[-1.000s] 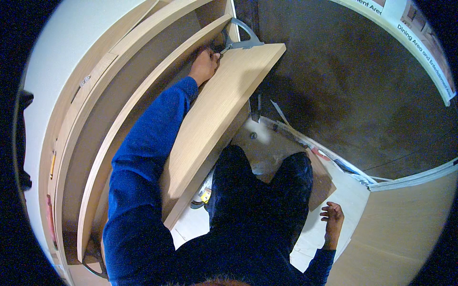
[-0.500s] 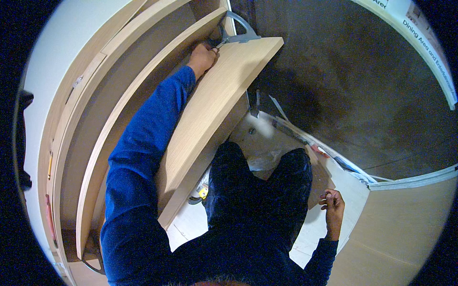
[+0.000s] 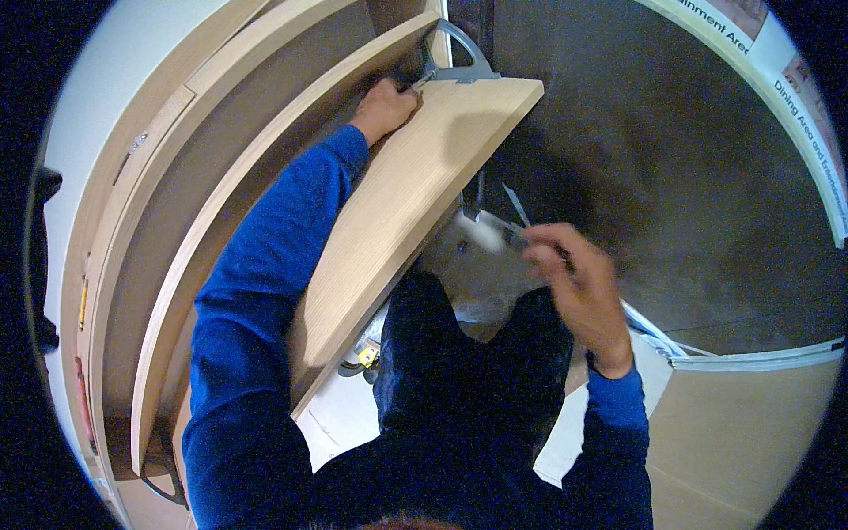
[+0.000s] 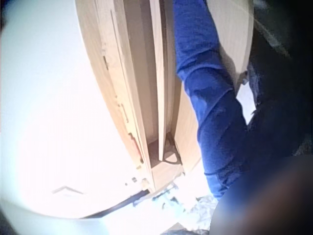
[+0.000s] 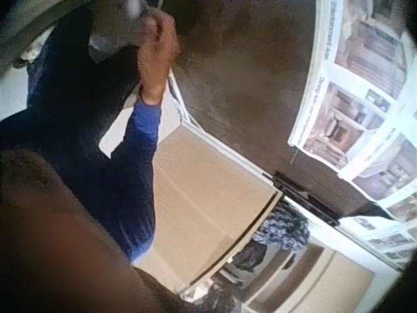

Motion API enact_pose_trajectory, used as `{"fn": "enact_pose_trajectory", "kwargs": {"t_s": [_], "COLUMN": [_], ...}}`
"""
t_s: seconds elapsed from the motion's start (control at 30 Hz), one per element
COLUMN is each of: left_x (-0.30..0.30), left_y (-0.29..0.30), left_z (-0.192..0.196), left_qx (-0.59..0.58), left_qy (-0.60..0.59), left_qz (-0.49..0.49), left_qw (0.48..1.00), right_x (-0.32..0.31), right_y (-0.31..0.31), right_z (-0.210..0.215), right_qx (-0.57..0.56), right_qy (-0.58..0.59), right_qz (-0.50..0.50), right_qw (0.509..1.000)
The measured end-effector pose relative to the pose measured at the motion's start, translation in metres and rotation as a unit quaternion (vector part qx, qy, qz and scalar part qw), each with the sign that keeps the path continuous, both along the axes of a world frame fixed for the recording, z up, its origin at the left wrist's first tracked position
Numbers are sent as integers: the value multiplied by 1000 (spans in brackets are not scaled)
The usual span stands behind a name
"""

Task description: The person assembles a light-colored wooden cabinet by attaching a curved front panel and installing a pull-down shelf. They use a screwdriver to secure the shelf brackets and test the shelf's movement.

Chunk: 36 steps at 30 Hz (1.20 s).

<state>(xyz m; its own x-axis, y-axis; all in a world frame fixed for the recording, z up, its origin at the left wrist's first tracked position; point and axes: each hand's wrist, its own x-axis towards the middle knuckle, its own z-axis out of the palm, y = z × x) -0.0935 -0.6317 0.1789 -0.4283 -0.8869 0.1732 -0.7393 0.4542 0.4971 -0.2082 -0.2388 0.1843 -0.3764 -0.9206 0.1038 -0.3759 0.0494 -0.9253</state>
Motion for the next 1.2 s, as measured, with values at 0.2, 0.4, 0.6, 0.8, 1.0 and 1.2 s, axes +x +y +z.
{"fn": "enact_pose_trajectory", "kwargs": {"t_s": [0.2, 0.4, 0.6, 0.8, 1.0, 1.2], "left_x": [9, 5, -4, -12, -9, 35], "left_y": [1, 8, -25, -45, -41, -20], "left_z": [0, -5, -38, -73, -64, -58], "left_qx": [-1, -34, -111, -299, -261, -203], "left_qy": [37, 46, 69, 120, 132, 235], "left_qz": [-42, -39, -52, -97, -122, -164], "left_qw": [998, 998, 990, 942, 948, 936], "right_x": [36, 2, -43, -44, -51, -52], "right_y": [-28, -48, -213, -335, -359, -372], "right_z": [-11, 20, 80, 42, 17, 3], "right_qx": [-12, -47, -224, -53, -197, -288], "right_qy": [104, 189, 495, 650, 660, 574], "right_qz": [108, 113, 140, 172, 137, 141], "right_qw": [989, 974, 828, 739, 712, 753]}}
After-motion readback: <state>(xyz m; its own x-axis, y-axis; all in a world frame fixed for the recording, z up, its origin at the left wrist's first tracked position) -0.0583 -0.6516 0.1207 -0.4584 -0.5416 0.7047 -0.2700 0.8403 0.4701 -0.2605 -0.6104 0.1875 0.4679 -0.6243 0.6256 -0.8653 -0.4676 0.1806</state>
